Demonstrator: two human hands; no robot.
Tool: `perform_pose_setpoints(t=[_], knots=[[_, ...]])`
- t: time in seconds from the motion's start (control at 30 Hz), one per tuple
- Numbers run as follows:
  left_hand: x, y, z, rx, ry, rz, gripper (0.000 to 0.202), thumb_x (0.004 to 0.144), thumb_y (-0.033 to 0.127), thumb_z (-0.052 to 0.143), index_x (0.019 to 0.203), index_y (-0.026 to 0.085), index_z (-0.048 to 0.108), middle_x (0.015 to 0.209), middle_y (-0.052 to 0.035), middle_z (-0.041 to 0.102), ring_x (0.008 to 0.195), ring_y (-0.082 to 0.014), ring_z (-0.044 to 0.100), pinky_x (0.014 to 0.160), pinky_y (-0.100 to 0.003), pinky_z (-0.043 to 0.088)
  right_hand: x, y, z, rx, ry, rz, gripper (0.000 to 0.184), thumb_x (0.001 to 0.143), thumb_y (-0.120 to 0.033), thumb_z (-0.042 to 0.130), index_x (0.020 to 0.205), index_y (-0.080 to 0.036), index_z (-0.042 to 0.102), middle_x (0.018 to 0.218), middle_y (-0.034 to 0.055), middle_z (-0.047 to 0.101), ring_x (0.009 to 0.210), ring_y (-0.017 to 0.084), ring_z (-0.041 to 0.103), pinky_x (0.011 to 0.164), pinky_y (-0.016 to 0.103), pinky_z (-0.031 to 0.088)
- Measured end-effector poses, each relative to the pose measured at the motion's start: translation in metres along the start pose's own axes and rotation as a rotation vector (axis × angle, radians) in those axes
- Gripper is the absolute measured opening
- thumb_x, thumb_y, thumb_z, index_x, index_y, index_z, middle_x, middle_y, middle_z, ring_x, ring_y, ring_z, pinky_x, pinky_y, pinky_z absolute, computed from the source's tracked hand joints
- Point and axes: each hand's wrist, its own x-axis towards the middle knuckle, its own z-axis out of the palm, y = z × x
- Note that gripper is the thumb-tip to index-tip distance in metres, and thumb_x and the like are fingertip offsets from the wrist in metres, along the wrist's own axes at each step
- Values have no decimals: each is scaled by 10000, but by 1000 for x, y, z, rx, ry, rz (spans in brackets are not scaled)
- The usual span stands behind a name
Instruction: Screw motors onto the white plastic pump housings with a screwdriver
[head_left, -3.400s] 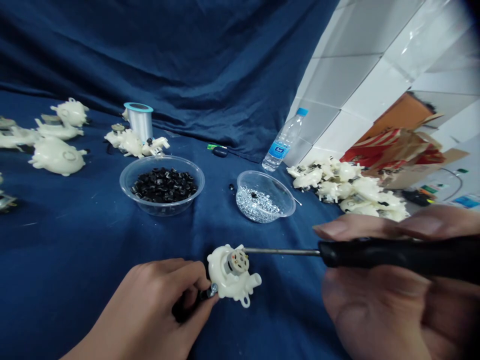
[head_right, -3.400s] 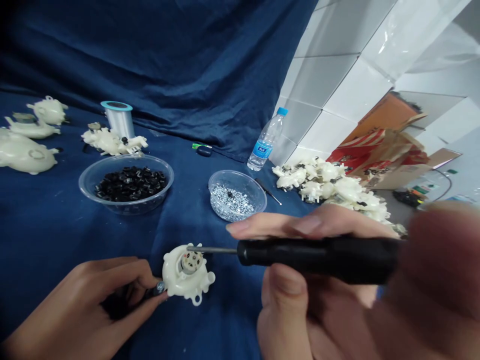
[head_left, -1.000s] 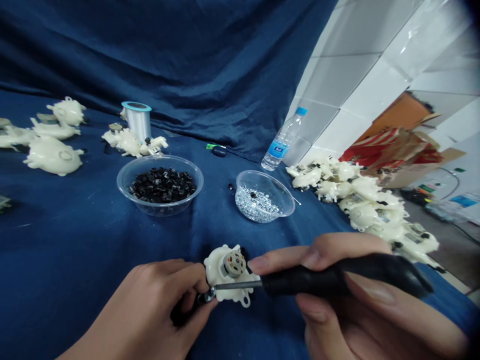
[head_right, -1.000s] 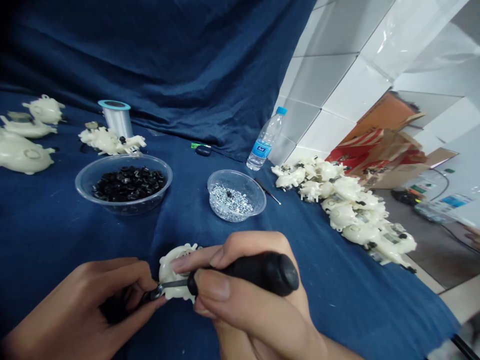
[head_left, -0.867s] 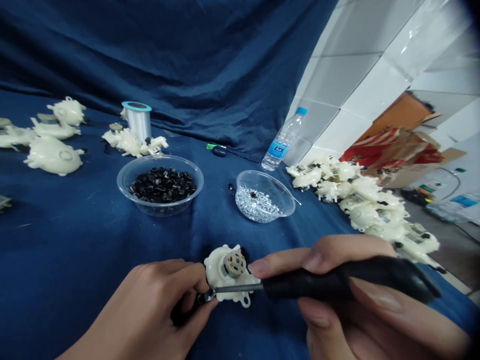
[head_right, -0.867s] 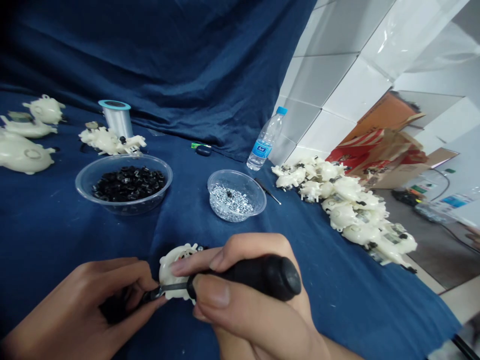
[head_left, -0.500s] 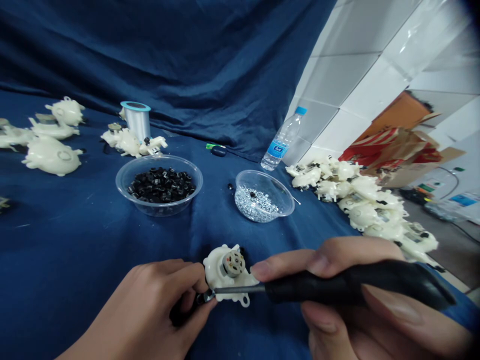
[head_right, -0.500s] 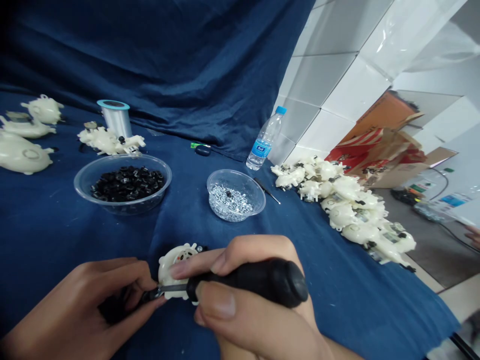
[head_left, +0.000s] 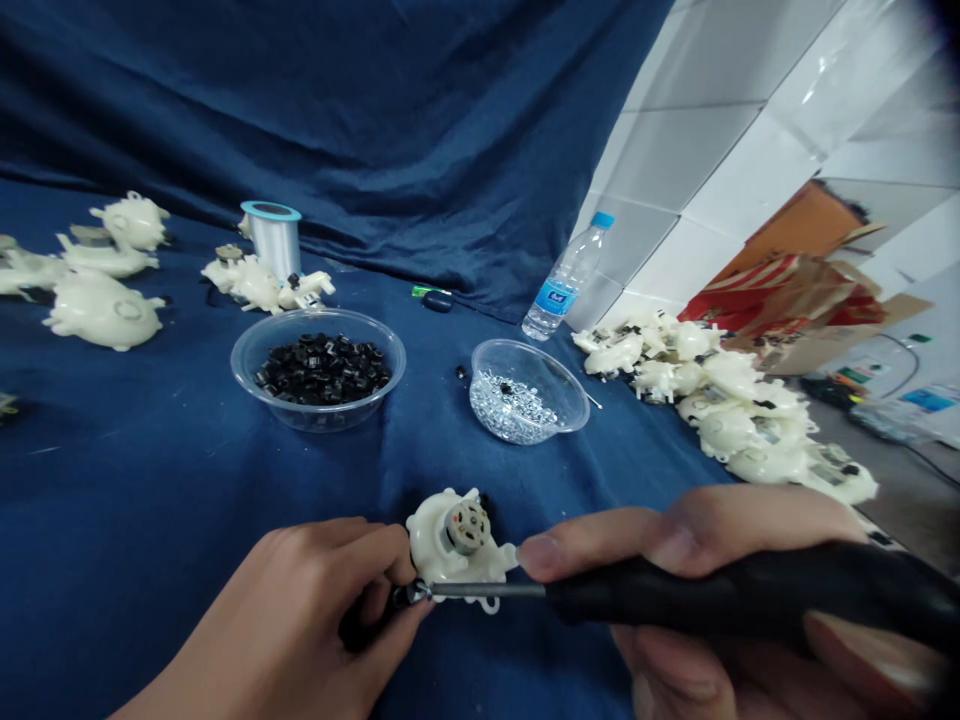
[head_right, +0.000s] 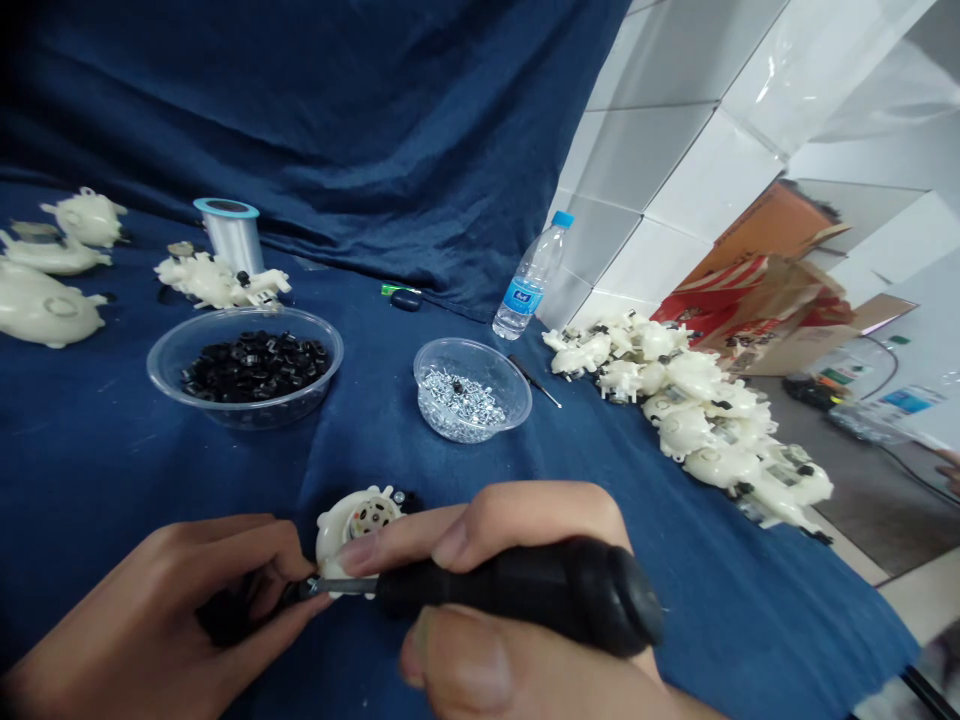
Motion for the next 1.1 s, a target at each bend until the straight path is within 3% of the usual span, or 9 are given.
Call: perform_pose_setpoints(t=[0.13, 0.3, 0.47, 0.6, 0.77, 0.9, 1.03, 1.1], knots=[[-1, 0, 0, 10, -25, -13, 235, 885, 250, 571, 657, 239, 515, 588, 80, 592, 481, -91, 569, 484, -232, 384, 12, -1, -4, 62, -48, -60, 395, 950, -219, 729, 1262, -422, 598, 963, -3, 776, 816, 239, 812, 384, 192, 576], [-1, 0, -1, 17, -1, -3, 229, 875, 229, 569, 653, 236, 512, 593, 81, 592, 489, -86, 583, 493, -226, 393, 19, 1, -10, 65, -126, -75, 412, 1007, -296, 637, 1342, -503, 519, 1019, -16, 781, 851, 244, 813, 625, 312, 709], [-1, 2, -1, 26, -11, 2, 221, 866, 227, 564, 651, 235, 514, 584, 78, 595, 480, -89, 580, 487, -224, 394, 16, 1, -9, 80, -116, -38, 349, 988, -332, 665, 1290, -467, 555, 964, -15, 776, 861, 261, 813, 630, 331, 714], [-1, 1, -1, 7, -4, -1, 230, 857, 227, 566, 637, 235, 500, 577, 78, 591, 474, -90, 575, 481, -228, 384, 21, -3, -7, 131, -126, 16, 400, 978, -267, 692, 1278, -501, 569, 978, -32, 785, 867, 259, 813, 662, 340, 718], [0, 1, -2, 5, -16, -5, 230, 865, 230, 574, 644, 234, 508, 585, 81, 592, 483, -86, 578, 490, -226, 387, 30, -16, 2, 260, -126, 31, 172, 1015, -373, 608, 1183, -385, 641, 1041, 23, 819, 913, 255, 811, 835, 378, 705], [0, 4, -4, 6, -31, -16, 241, 870, 235, 565, 638, 232, 500, 580, 79, 587, 476, -85, 568, 486, -225, 379, 31, -23, 6, 264, -28, 68, 130, 997, -362, 635, 1123, -368, 664, 1008, 19, 827, 868, 242, 815, 811, 343, 702], [1, 4, -4, -2, -36, -23, 214, 863, 228, 569, 656, 237, 513, 594, 77, 598, 493, -91, 580, 493, -224, 376, 34, -22, 2, 266, -124, 68, 177, 995, -394, 629, 1161, -371, 686, 1015, 61, 825, 826, 280, 816, 698, 361, 714], [2, 3, -3, 0, -36, -30, 212, 862, 217, 571, 658, 236, 514, 600, 76, 602, 504, -92, 587, 503, -224, 379, 35, -20, 1, 281, -128, 46, 185, 994, -397, 634, 1171, -376, 682, 1023, 56, 825, 838, 280, 816, 720, 371, 714]])
